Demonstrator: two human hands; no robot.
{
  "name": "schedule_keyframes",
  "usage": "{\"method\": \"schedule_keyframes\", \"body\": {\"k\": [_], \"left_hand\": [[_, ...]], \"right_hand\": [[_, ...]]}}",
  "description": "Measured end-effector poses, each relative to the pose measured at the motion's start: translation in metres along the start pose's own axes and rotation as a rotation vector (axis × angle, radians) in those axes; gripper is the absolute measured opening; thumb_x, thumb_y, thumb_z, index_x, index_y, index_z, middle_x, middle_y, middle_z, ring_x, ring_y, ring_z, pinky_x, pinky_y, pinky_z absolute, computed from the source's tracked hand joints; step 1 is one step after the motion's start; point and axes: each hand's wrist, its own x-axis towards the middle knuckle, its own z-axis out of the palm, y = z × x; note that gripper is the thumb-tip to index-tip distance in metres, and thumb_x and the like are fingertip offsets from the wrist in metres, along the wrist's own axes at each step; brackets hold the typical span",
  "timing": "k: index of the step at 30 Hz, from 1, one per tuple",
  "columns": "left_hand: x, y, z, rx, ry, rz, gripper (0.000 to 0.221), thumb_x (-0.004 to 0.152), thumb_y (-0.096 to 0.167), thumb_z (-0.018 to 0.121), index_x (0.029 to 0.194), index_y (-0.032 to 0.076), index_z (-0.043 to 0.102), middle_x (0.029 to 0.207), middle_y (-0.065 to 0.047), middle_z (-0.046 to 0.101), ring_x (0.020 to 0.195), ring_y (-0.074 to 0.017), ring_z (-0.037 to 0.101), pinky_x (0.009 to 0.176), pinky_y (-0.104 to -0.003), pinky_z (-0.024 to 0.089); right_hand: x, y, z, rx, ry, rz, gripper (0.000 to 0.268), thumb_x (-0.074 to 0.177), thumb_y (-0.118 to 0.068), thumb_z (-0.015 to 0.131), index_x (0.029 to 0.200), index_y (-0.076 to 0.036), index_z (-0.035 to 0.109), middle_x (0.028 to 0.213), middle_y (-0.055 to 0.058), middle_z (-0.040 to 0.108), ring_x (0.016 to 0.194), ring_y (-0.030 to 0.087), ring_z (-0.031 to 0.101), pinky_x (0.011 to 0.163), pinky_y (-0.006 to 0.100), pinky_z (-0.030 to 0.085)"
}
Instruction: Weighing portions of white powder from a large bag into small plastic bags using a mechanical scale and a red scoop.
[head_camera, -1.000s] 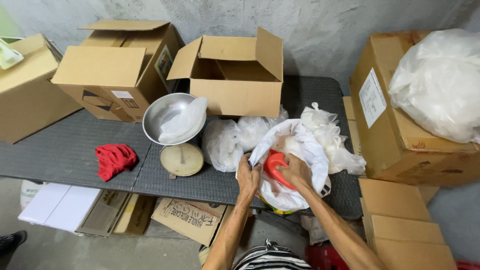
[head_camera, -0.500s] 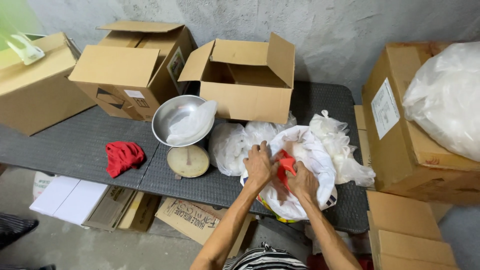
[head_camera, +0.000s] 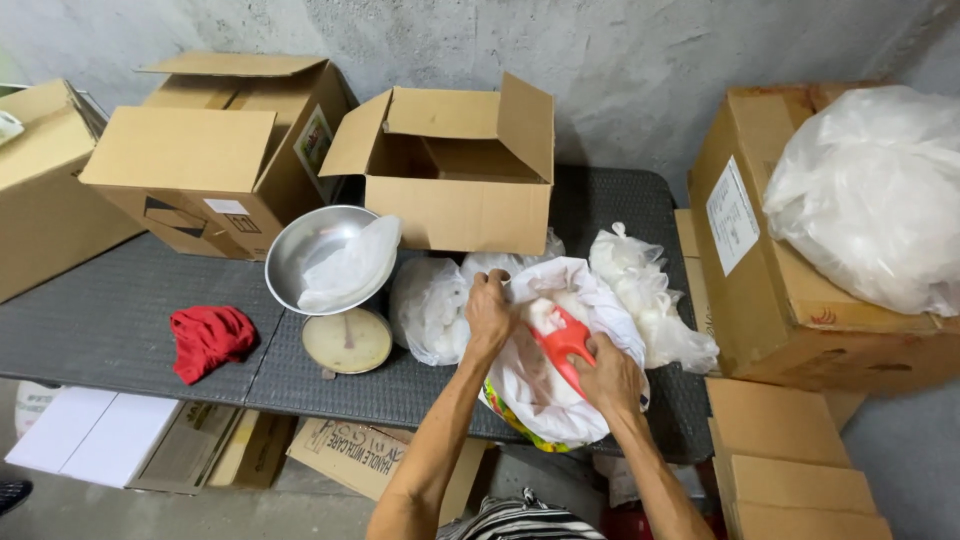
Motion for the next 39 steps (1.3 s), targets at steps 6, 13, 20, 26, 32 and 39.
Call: {"method": "schedule_keyframes", "body": {"k": [6, 13, 20, 26, 32, 39], "left_hand": [[-0.005, -0.009, 0.004, -0.120, -0.052, -0.107, 0.047, 0.074, 0.014, 0.078, 0.119, 0.010, 0.068, 0.109, -0.017, 0.064, 0.101, -0.0391, 0.064, 0.085, -0.048, 0.052], [-0.010, -0.012, -0.029, -0.278, -0.228, 0.016, 0.069, 0.065, 0.021, 0.084, 0.127, 0.004, 0.060, 0.113, -0.021, 0.061, 0.105, -0.0396, 0.062, 0.092, -0.045, 0.050], [-0.040, -0.012, -0.050, 0.146, -0.196, 0.439, 0.021, 0.083, 0.027, 0.081, 0.102, 0.021, 0.073, 0.133, -0.008, 0.062, 0.138, -0.0329, 0.050, 0.116, -0.067, 0.031], [-0.035, 0.004, -0.099, 0.145, -0.171, 0.616, 0.067, 0.063, 0.003, 0.078, 0.128, 0.018, 0.068, 0.150, -0.019, 0.046, 0.143, -0.0444, 0.033, 0.107, -0.078, 0.019], [-0.007, -0.069, -0.158, 0.111, 0.230, 0.404, 0.067, 0.076, 0.005, 0.076, 0.141, 0.012, 0.059, 0.150, -0.020, 0.044, 0.140, -0.0383, 0.041, 0.112, -0.060, 0.030], [0.032, -0.119, -0.234, 0.224, -0.003, 0.026, 0.033, 0.081, 0.023, 0.078, 0.111, 0.010, 0.073, 0.119, -0.015, 0.065, 0.120, -0.0319, 0.056, 0.106, -0.056, 0.034]], "right_hand": [[-0.016, 0.015, -0.005, 0.044, 0.155, -0.038, 0.043, 0.078, -0.045, 0.081, 0.105, -0.013, 0.070, 0.093, 0.014, 0.076, 0.085, 0.036, 0.073, 0.074, 0.046, 0.056], [-0.022, 0.022, -0.027, 0.067, 0.199, 0.002, 0.045, 0.077, -0.046, 0.083, 0.107, -0.014, 0.073, 0.087, 0.012, 0.076, 0.078, 0.033, 0.074, 0.070, 0.045, 0.056], [-0.020, 0.039, -0.018, 0.013, 0.283, 0.062, 0.047, 0.078, -0.046, 0.087, 0.105, -0.010, 0.073, 0.082, 0.012, 0.072, 0.073, 0.030, 0.070, 0.069, 0.043, 0.054], [-0.031, 0.022, -0.016, 0.058, 0.376, 0.076, 0.046, 0.077, -0.041, 0.089, 0.101, -0.005, 0.072, 0.074, 0.010, 0.068, 0.068, 0.025, 0.065, 0.066, 0.039, 0.052], [-0.059, -0.033, -0.023, 0.217, 0.451, -0.001, 0.037, 0.081, -0.028, 0.089, 0.098, -0.001, 0.071, 0.067, 0.007, 0.064, 0.060, 0.014, 0.056, 0.061, 0.032, 0.048], [-0.072, -0.108, -0.015, 0.426, 0.374, -0.091, 0.027, 0.081, -0.014, 0.087, 0.092, 0.003, 0.068, 0.071, 0.006, 0.063, 0.063, 0.009, 0.053, 0.056, 0.027, 0.044]]}}
